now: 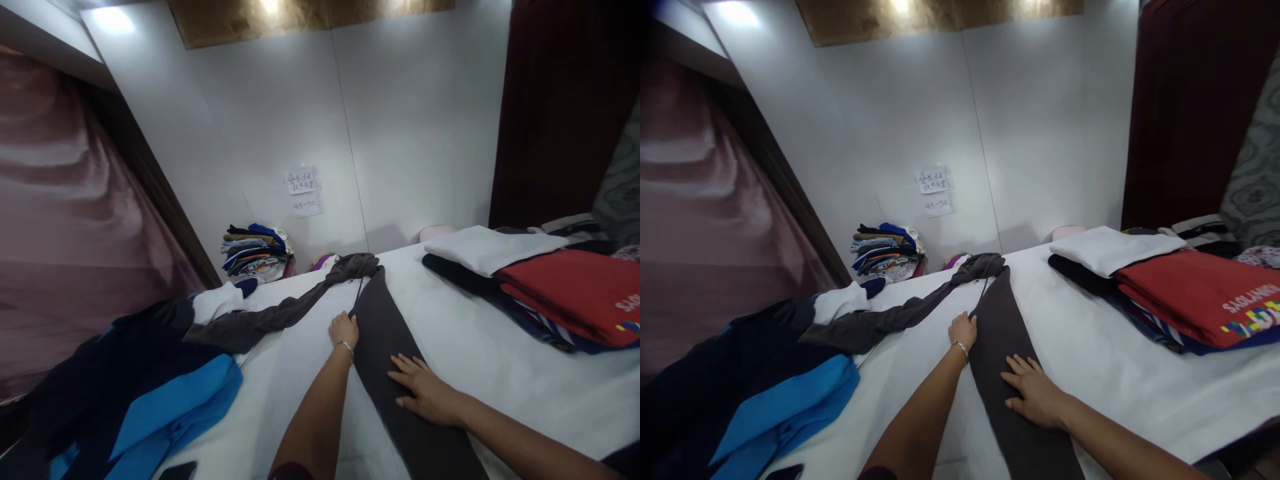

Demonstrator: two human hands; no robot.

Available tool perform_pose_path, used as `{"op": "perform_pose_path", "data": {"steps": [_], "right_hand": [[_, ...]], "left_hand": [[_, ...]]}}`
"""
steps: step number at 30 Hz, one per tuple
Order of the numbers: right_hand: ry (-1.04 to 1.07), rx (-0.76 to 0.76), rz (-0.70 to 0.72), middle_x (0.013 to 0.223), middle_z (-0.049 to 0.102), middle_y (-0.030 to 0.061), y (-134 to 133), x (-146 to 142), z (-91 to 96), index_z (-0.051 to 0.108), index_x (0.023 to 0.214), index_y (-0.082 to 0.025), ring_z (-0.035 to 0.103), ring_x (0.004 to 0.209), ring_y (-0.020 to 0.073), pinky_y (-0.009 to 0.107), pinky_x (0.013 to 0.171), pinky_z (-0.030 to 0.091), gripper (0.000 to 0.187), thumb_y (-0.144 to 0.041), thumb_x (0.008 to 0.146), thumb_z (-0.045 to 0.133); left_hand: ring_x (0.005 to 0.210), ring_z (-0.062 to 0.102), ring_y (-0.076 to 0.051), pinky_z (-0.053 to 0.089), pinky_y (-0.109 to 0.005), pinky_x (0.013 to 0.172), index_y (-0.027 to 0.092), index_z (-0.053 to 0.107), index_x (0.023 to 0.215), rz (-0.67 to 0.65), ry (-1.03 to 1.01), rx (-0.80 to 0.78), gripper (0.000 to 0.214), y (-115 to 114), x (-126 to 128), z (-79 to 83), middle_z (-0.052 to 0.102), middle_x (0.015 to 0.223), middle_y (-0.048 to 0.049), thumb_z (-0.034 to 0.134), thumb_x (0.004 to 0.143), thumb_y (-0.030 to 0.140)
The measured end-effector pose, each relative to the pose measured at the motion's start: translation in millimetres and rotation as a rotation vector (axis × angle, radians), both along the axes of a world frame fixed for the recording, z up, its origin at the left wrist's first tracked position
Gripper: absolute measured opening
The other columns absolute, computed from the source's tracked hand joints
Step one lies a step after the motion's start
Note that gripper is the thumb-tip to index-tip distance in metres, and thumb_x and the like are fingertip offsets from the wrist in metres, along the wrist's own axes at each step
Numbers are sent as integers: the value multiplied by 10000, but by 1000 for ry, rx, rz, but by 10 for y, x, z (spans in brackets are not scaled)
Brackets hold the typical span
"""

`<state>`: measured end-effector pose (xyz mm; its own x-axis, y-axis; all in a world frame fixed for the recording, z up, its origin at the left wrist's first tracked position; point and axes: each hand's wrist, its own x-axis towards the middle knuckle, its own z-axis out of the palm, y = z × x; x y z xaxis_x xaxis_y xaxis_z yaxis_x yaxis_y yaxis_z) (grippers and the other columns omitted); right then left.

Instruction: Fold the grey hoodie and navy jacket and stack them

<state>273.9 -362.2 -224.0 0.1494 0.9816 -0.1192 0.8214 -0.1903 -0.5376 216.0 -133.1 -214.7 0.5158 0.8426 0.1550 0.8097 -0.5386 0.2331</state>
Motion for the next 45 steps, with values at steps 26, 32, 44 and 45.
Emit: {"op": "perform_pose_path", "data": {"steps": [26,32,44,45], "right_hand": [[18,107,112,1561,158,123,437,-170,-9,352,1460,-217,94,1442,309,566,1142,11,671,-484,868,520],[14,109,121,1565,130,107,408,-186,-88,335,1468,-233,82,1441,315,567,1145,6,670,-514,879,485],[34,94,114,1558,73,24,441,-153,-138,287,1476,-325,64,1438,311,526,1159,-4,711,-512,835,532],[37,94,115,1557,73,27,442,-156,-139,286,1476,-330,65,1438,310,529,1157,-3,716,-513,832,538]], "left_hand": [[988,654,-231,460,-307,772,159,656,997,0,6,-153,346,373,360,-87,701,1046,-128,372,948,349],[1009,652,-236,462,-314,784,157,646,1010,36,-7,-185,338,402,412,-81,693,1079,-132,343,953,297],[995,648,-226,460,-306,788,152,647,996,41,-46,-146,316,414,504,-77,687,1058,-136,368,946,290],[986,651,-228,462,-306,787,150,654,986,36,-42,-147,301,418,508,-61,689,1049,-137,390,936,285]]}}
